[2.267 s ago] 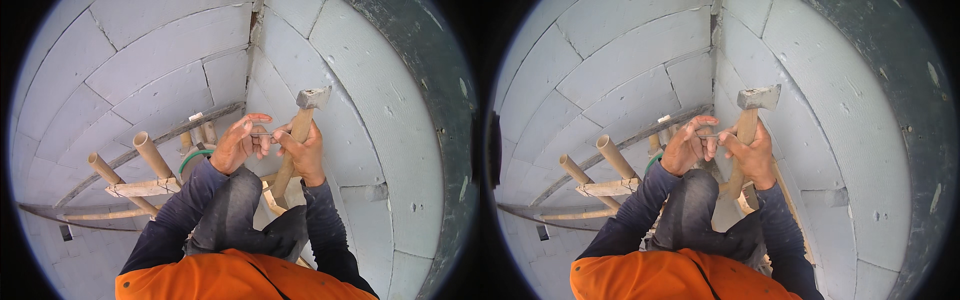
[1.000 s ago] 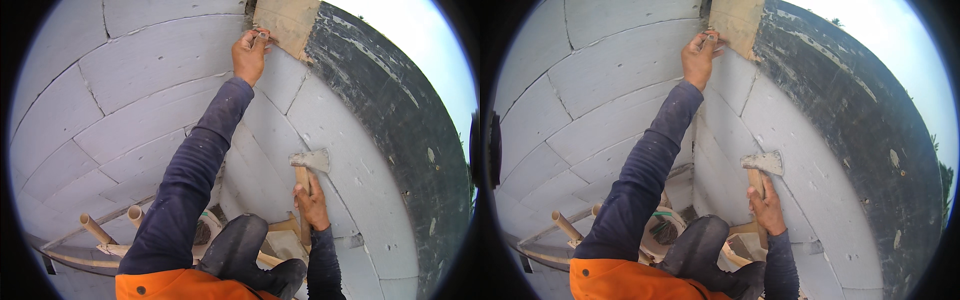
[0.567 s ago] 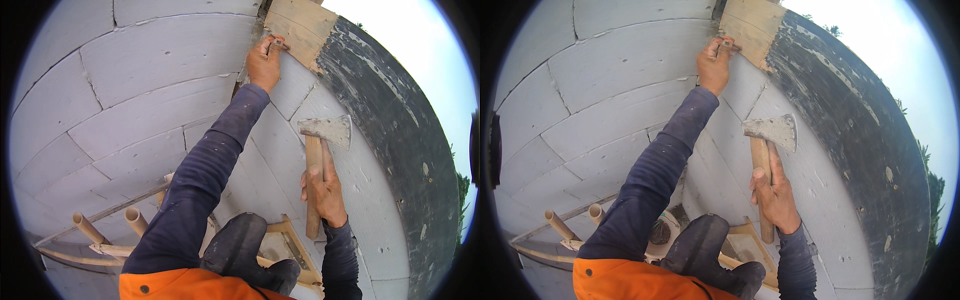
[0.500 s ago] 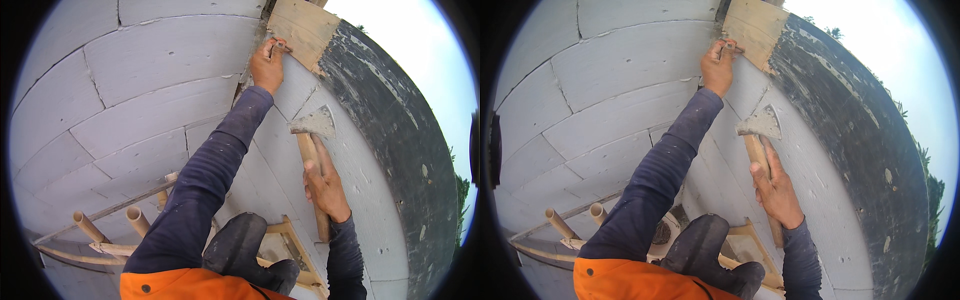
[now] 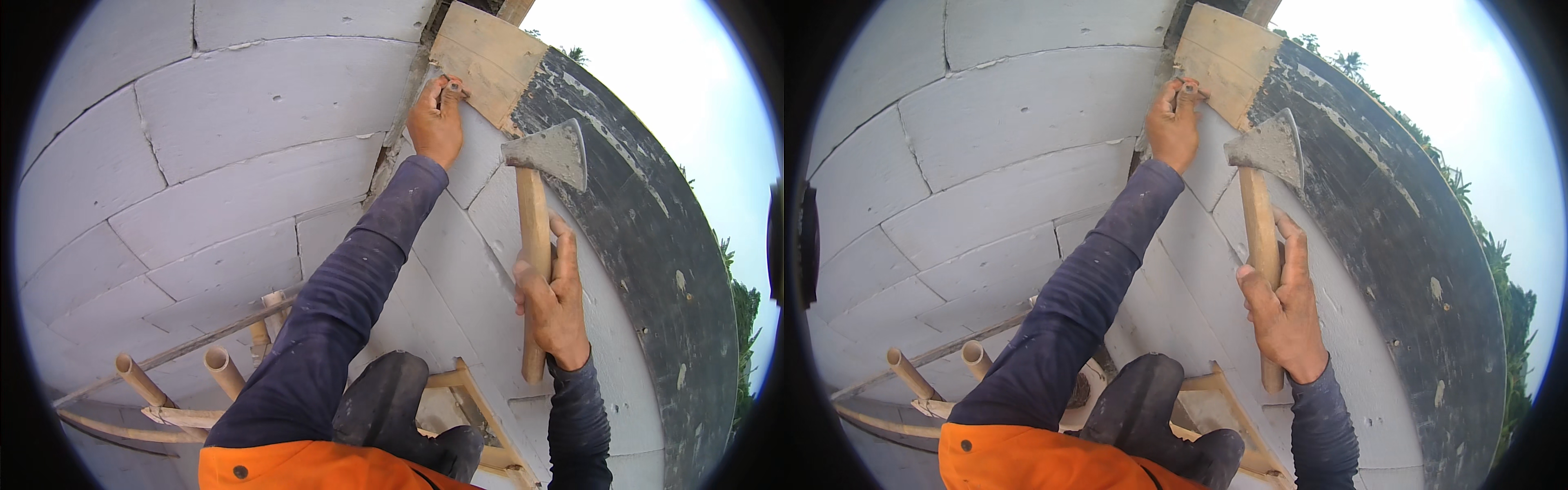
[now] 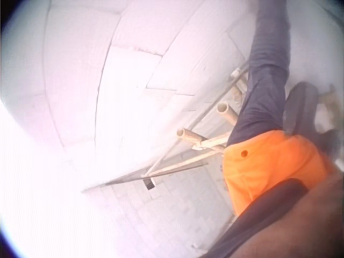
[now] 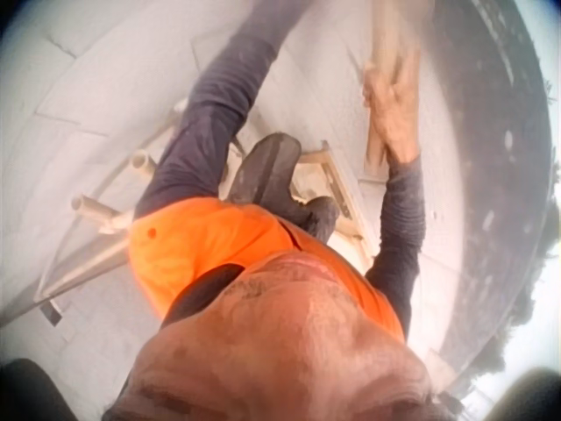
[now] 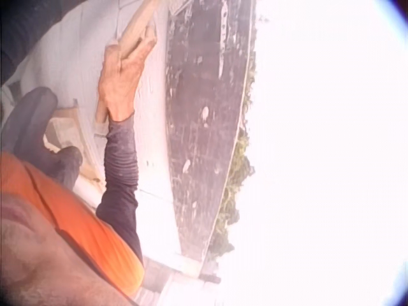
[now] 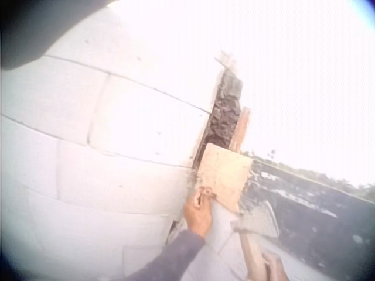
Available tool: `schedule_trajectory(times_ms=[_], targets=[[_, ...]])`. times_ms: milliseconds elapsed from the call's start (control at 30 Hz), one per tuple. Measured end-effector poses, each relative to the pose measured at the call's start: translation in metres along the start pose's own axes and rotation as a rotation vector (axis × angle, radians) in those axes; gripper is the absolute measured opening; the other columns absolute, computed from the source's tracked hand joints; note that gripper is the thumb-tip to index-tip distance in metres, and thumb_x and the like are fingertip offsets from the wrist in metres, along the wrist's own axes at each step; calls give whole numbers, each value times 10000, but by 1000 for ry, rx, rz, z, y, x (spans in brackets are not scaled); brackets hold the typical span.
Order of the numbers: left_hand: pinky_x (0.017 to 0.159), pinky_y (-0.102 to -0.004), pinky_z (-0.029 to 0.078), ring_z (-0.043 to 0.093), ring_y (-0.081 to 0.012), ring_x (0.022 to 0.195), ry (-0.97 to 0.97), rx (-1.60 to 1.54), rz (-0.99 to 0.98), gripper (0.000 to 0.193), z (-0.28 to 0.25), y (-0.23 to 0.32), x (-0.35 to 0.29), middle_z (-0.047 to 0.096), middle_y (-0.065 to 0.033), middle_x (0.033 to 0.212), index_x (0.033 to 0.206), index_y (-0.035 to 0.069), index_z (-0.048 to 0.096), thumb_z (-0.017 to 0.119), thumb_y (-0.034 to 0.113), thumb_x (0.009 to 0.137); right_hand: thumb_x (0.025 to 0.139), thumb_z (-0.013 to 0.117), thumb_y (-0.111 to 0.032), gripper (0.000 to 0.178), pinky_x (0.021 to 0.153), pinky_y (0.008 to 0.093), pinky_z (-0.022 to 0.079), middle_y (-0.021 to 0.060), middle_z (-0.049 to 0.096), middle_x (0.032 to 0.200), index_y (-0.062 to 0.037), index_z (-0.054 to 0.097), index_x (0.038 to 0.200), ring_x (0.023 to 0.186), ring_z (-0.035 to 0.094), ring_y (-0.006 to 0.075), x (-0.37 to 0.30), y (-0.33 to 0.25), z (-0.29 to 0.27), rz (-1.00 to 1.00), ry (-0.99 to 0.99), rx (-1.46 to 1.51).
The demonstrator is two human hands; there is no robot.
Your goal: The person secures wooden forms against a concrete block wall using nails and a hatchet while standing on bamboo scaffolding. They reach into a bucket to retrieve nails and hammer them into the wood and wall.
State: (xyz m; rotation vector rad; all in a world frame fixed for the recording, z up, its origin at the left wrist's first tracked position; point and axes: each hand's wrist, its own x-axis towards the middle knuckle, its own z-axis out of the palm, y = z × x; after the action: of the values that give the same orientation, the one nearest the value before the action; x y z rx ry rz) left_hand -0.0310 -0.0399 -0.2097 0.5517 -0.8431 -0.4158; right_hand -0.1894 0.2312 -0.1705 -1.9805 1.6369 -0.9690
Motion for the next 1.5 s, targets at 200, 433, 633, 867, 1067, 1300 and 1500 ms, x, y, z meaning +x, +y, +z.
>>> schedule_trajectory(times_ms=[200,433,633,867,1067,1300,1500], targets=[[821,-326,582,731,-145,1008,-62,24,-22,398,-7,-11,10,781,-41,1067,1221,48,669,601,427,1116,1018,572,-372,707,830,477,601,251,693,1130,-121,351,1641,864,733,286,47,-39,-15,-239,230,-188],[840,-341,585,744,-168,1005,-5,-147,-91,432,1,-1,4,784,-55,1059,1250,24,655,621,430,1105,1066,564,-353,603,884,499,580,270,733,1211,-84,452,1593,971,757,379,70,-60,-28,-352,181,-311],[843,-327,560,738,-161,966,-8,59,-22,387,-1,15,3,795,-71,1015,1172,16,723,661,388,1085,1093,552,-326,567,959,517,585,301,734,1201,-85,467,1599,1094,741,442,84,-69,-27,-518,187,-563],[780,-356,569,772,-259,829,105,172,162,260,2,16,6,798,-120,898,1087,40,770,670,279,1071,1101,556,-329,559,974,501,603,319,738,1175,-101,475,1604,1056,753,439,114,-75,-23,-787,227,-712],[854,-325,553,736,-186,932,68,128,76,320,3,16,2,804,-90,1023,1157,43,780,699,337,1059,1102,555,-319,523,922,492,626,302,761,1069,-103,523,1577,972,767,437,133,-67,-24,-827,229,-779],[829,-339,573,767,-215,921,126,222,166,295,4,6,3,807,-124,1017,1147,28,777,697,297,1054,1102,543,-427,556,1049,479,585,275,736,1269,-173,525,1597,1080,767,398,135,-80,-26,-588,94,-902],[803,-346,580,770,-219,874,112,197,175,289,4,6,5,812,-115,984,1120,23,787,710,291,1044,1110,523,-442,555,1040,478,588,266,760,1196,-166,531,1592,1013,779,373,128,-83,-22,-753,225,-770]])
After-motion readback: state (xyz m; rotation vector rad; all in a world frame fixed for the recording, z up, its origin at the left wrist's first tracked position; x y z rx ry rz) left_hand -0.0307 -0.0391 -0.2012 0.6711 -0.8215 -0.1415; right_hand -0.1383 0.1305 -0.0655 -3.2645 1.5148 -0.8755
